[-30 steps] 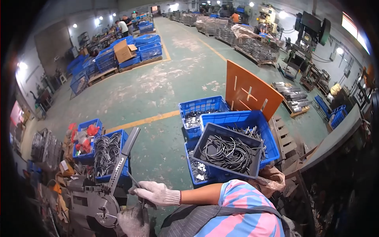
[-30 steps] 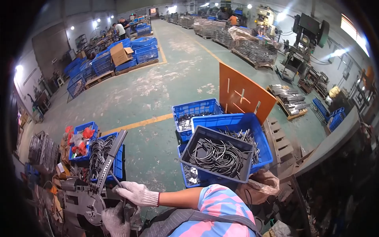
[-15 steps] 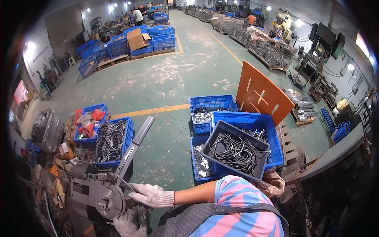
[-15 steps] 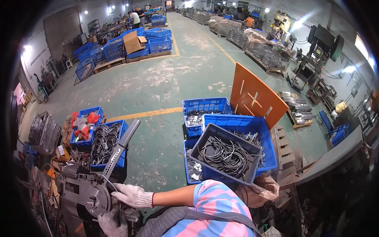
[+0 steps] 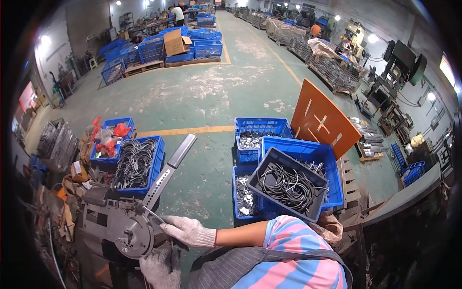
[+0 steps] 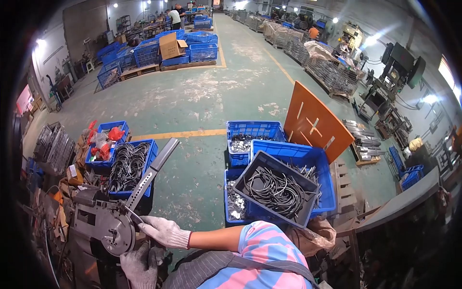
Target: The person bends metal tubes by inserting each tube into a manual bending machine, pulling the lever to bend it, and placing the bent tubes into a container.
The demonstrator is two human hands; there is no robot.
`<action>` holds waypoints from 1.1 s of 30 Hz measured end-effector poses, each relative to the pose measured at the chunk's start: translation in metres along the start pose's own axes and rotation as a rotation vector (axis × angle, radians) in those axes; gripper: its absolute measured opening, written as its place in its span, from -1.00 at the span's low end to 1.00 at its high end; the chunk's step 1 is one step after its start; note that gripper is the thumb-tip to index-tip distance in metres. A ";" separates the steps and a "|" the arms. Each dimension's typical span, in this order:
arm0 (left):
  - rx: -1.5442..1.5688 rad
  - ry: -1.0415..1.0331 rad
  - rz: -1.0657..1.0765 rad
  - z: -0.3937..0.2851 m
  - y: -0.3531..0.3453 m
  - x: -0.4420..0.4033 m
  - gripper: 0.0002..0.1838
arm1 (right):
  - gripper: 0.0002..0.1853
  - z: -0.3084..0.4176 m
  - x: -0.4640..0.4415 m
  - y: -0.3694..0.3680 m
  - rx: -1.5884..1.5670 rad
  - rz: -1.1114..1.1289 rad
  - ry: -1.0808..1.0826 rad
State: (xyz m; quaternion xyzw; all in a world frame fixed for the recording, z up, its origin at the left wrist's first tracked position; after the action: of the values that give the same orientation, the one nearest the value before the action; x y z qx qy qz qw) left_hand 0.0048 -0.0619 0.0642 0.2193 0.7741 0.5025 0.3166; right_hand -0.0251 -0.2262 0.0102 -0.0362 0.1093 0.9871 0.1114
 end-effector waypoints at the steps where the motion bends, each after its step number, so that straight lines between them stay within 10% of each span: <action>1: 0.002 -0.019 -0.031 0.002 -0.003 0.003 -0.71 | -0.42 0.006 0.004 0.003 0.009 0.026 -0.013; 10: -0.022 0.049 -0.101 0.009 -0.015 0.018 -0.64 | -0.50 -0.025 -0.008 -0.011 0.237 0.083 0.008; 11: -0.017 0.097 -0.010 0.016 -0.017 0.022 -0.66 | -0.57 -0.027 -0.002 -0.016 0.611 -0.006 0.527; 15: -0.082 0.093 -0.084 0.020 -0.020 0.027 -0.72 | -0.58 0.003 -0.012 -0.011 -0.205 0.156 -0.245; 33: -0.081 0.245 -0.283 0.030 -0.028 0.001 -0.83 | -0.55 -0.016 -0.065 -0.021 -0.142 0.235 -0.260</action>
State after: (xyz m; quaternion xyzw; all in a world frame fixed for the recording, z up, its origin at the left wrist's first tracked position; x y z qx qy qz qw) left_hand 0.0248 -0.0526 0.0295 0.0325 0.8090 0.5066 0.2962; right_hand 0.0441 -0.2234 -0.0039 0.0971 0.0277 0.9949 0.0058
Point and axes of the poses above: each hand's wrist, its own x-axis away from the middle knuckle, its own y-axis out of the back of the hand, z = x × y, the point moved 3 cm from there along -x, towards the middle knuckle, and after that the axes turned 13 degrees about y, right-handed, at the moved point
